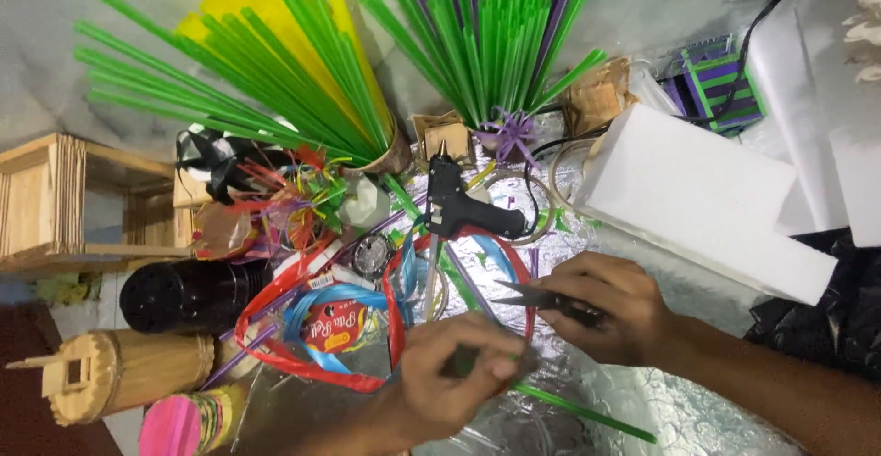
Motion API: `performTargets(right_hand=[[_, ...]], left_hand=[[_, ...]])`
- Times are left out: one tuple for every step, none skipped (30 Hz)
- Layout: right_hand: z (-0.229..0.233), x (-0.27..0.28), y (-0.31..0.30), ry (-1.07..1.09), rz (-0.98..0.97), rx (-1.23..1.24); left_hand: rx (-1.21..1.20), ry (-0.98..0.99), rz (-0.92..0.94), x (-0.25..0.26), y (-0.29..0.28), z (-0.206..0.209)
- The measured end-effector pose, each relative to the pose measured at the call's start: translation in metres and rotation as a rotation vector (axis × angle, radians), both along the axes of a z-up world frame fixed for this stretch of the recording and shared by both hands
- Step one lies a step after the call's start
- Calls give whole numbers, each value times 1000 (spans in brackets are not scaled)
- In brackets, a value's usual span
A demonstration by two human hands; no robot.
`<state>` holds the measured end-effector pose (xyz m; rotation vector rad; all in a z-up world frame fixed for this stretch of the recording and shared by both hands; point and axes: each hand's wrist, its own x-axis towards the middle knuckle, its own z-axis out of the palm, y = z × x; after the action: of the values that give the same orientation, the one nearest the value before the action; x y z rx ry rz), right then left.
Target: A person is seen crafting a decorative item by cutting green plastic straws into small segments and gluing them together using a hot glue gun.
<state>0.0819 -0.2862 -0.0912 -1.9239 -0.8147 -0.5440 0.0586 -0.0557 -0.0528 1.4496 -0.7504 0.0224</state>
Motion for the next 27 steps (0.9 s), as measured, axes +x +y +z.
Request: performTargets(right_hand=[[2, -2, 1, 1, 7, -1], [3, -2, 2, 18, 29, 1], [5, -1, 3, 35, 51, 4], [4, -2, 2, 32, 54, 4], [2, -2, 2, 77, 40, 21], [0, -3, 0, 126, 25, 36], [-1, -4, -3, 127, 26, 34], [-3, -4, -6, 195, -8, 6], [-5, -4, -9, 262, -42, -22], [-4, -5, -14, 262, -38, -21], [-4, -5, -19, 332, -86, -60], [-3, -5, -25, 399, -136, -101], [15, -2, -21, 397, -134, -100], [32, 0, -18, 422, -99, -77], [49, 2, -14, 447, -63, -54], [51, 4, -16, 447, -63, -56], [53, 6, -16, 429, -68, -62], [54, 7, -17, 412, -73, -67], [54, 9, -18, 414, -72, -68], [54, 12, -19, 425, -50, -71], [54, 14, -20, 436, -28, -75], [55, 19, -16, 439, -29, -70], [55, 23, -12, 480, -22, -124], [57, 27, -8, 518, -14, -179], [53, 29, -3, 519, -14, -175], [49, 31, 1, 417, 44, -100], [45, 32, 6, 315, 101, -24]], left_hand=[[-1, 1, 7, -1, 1, 1], [55, 79, 40, 1, 2, 2], [111, 157, 72, 2, 3, 3], [112, 154, 75, 4, 2, 10], [123, 177, 109, 6, 1, 17], [132, 203, 140, 8, -1, 24], [130, 205, 141, 10, 0, 27], [136, 266, 128, 12, 1, 29], [143, 326, 116, 14, 3, 32], [144, 327, 120, 15, 1, 27], [52, 401, 122, 15, -1, 23], [-42, 471, 122, 17, -4, 19], [-42, 469, 124, 19, -7, 18], [-73, 537, 142, 21, -10, 16], [-104, 604, 161, 24, -13, 14], [-105, 605, 161, 26, -15, 12], [-165, 638, 124, 28, -17, 9], [-223, 671, 89, 28, -19, 6], [-223, 673, 90, 32, -19, 8], [-186, 601, 110, 36, -19, 10], [-149, 528, 131, 40, -19, 13], [-144, 531, 130, 41, -17, 12], [-140, 514, 151, 42, -15, 11], [-137, 496, 172, 43, -14, 10], [-133, 496, 171, 44, -13, 7], [-159, 518, 190, 43, -13, 3], [-185, 539, 208, 43, -13, 0]])
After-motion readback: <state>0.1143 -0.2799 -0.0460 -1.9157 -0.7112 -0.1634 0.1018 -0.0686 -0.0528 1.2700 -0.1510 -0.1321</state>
